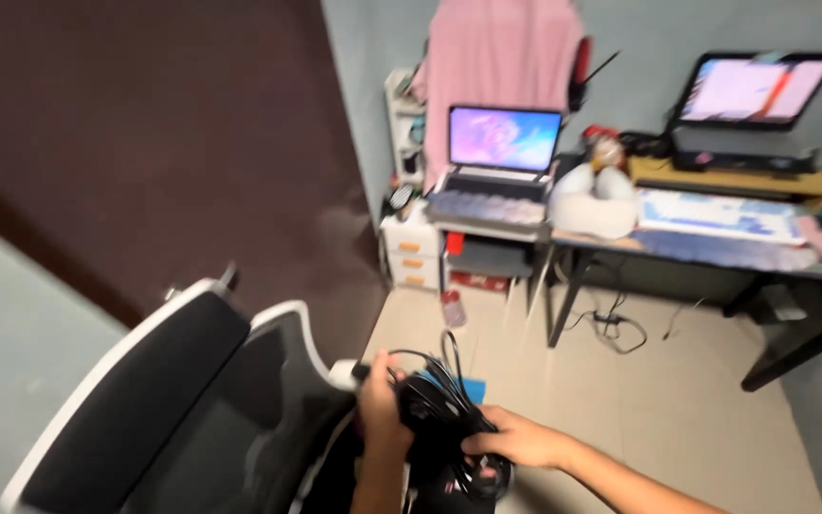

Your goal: Tidying up a room by picking up trash, organizing clothes, and arranging small objects.

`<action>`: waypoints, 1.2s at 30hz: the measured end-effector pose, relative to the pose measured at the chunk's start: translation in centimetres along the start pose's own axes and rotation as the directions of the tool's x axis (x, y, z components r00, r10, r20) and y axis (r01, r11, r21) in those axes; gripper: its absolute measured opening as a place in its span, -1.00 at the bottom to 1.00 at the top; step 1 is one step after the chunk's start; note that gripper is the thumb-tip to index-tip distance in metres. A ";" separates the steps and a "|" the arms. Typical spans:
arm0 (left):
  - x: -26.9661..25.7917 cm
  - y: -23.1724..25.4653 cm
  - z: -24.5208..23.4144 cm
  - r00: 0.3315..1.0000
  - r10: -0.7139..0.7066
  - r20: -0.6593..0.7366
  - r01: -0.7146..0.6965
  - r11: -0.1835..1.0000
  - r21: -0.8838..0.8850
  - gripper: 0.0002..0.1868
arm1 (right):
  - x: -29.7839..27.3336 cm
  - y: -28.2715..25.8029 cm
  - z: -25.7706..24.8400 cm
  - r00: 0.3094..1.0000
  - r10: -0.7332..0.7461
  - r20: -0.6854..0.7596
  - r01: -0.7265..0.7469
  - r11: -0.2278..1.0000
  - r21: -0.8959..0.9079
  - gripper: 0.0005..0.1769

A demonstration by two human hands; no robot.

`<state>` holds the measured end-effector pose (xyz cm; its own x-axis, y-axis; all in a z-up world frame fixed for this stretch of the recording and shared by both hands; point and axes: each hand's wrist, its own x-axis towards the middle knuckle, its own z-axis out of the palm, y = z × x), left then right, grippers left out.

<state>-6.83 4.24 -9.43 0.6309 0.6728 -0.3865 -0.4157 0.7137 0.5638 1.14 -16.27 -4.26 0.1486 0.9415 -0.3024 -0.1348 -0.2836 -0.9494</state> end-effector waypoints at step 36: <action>25.1 -21.2 20.4 0.918 -0.350 0.188 0.329 0.935 0.134 -0.37 | 9.8 4.1 -37.4 0.974 0.039 -0.222 -0.004 0.988 0.156 -0.50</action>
<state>31.12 2.00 -16.20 0.8474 0.3310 -0.4152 -0.0933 0.8626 0.4973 38.67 -15.04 -14.27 0.3574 0.8657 -0.3503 -0.2866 -0.2554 -0.9234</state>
